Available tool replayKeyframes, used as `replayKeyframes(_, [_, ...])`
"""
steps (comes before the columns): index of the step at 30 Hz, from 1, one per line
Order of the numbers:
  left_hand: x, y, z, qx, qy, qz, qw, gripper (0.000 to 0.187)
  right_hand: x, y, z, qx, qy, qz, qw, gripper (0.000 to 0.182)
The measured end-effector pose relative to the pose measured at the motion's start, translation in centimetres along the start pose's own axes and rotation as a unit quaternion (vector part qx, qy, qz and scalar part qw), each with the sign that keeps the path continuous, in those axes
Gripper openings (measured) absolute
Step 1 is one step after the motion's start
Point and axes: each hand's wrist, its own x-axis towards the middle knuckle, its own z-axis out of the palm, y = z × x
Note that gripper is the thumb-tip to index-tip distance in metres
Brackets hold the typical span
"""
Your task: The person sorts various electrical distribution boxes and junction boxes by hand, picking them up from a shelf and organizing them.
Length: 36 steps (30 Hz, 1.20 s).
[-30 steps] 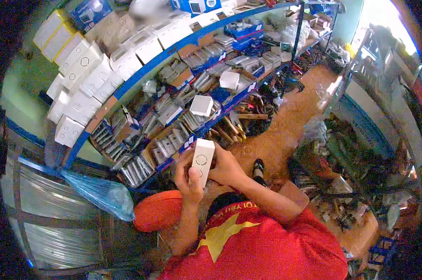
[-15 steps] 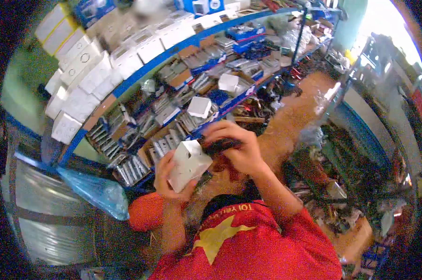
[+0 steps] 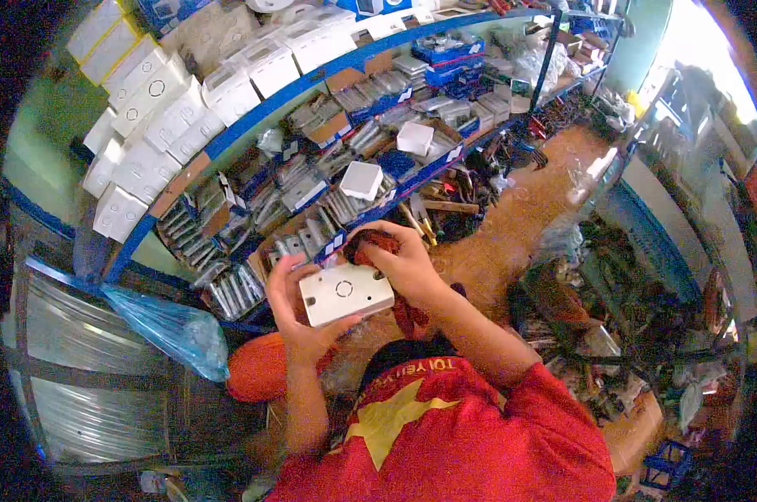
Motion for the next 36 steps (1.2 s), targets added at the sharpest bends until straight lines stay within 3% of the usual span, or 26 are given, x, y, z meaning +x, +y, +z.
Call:
replayKeyframes(1, [0.0,-0.2,0.1,-0.031,0.015,-0.044,0.998,0.079,0.1,0.4,-0.1,-0.009,0.026,-0.012,1.0,0.019])
replayKeyframes(2, [-0.3,-1.1,-0.6,-0.018,-0.048,-0.088,0.995,0.083,0.3,1.3,-0.2,0.03,0.029,-0.032,0.999,0.017])
replayKeyframes(5, [-1.4,-2.8,-0.3,-0.066,-0.054,-0.076,0.993,0.081,0.2,0.5,-0.6,-0.037,0.045,-0.024,0.998,0.017])
replayKeyframes(6, [-1.2,-1.9,0.0,-0.05,-0.059,-0.103,0.992,0.081,0.9,1.7,-0.3,-0.059,0.131,-0.069,0.987,0.015])
replayKeyframes(7, [-1.1,-1.7,0.3,-0.053,-0.06,-0.086,0.993,0.08,0.9,1.7,-1.4,-0.026,0.081,-0.032,0.996,0.017])
replayKeyframes(10, [-0.7,-2.3,0.5,0.005,-0.065,0.009,0.998,0.082,0.6,-0.3,-1.2,0.121,0.151,-0.033,0.981,0.025])
replayKeyframes(11, [-0.8,-2.3,0.5,0.021,-0.046,0.004,0.999,0.082,0.0,-1.5,-1.5,0.144,0.118,-0.017,0.982,0.029])
replayKeyframes(12, [-0.8,-2.1,0.7,0.037,-0.028,0.0,0.999,0.082,0.1,-1.3,-1.6,0.141,0.102,-0.062,0.983,0.029])
replayKeyframes(14, [-0.7,-2.1,0.9,0.09,0.003,0.015,0.996,0.075,-0.5,-0.7,-1.5,0.095,0.059,-0.081,0.99,0.038])
replayKeyframes(15, [-0.6,-2.1,1.1,0.114,0.012,0.04,0.993,0.073,-0.8,-0.3,-1.6,-0.092,0.005,-0.135,0.987,0.05])
replayKeyframes(16, [-0.6,-2.2,1.5,0.137,0.02,0.065,0.988,0.071,-1.1,-0.1,-1.4,-0.262,-0.028,-0.207,0.942,0.064])
replayKeyframes(17, [-0.6,-2.4,1.8,0.159,0.028,0.09,0.983,0.069,-1.9,0.3,0.0,-0.238,-0.04,-0.191,0.951,0.073])
replayKeyframes(19, [-1.0,-2.5,2.3,0.174,0.041,0.12,0.977,0.064,-2.2,2.3,1.8,-0.226,0.04,-0.199,0.953,0.073])
replayKeyframes(22, [-1.7,-2.5,2.1,0.181,0.04,0.135,0.973,0.068,-1.2,3.6,0.7,-0.162,0.019,-0.149,0.975,0.061])
replayKeyframes(25, [-1.7,-1.9,2.4,0.152,0.072,0.127,0.977,0.072,0.5,3.3,-1.1,-0.062,0.017,0.038,0.997,0.046])
replayKeyframes(26, [-1.8,-2.1,2.4,0.168,0.066,0.131,0.975,0.078,0.7,3.6,-0.8,-0.059,0.031,-0.041,0.997,0.032])
replayKeyframes(30, [-2.2,-1.8,2.0,0.21,0.043,0.176,0.961,0.078,0.2,3.8,-0.4,-0.086,0.077,-0.075,0.991,0.017])
replayKeyframes(33, [-2.3,-2.8,2.0,0.219,0.028,0.22,0.95,0.077,0.4,5.6,-0.9,0.08,0.153,-0.02,0.985,0.018])
replayKeyframes(34, [-2.5,-2.7,2.1,0.115,0.002,0.138,0.984,0.081,0.5,6.2,-0.8,0.135,0.225,-0.004,0.965,0.02])
replayKeyframes(36, [-3.2,-2.4,2.2,-0.096,-0.05,-0.03,0.994,0.088,0.6,6.2,-1.8,0.164,0.2,-0.019,0.966,0.021])
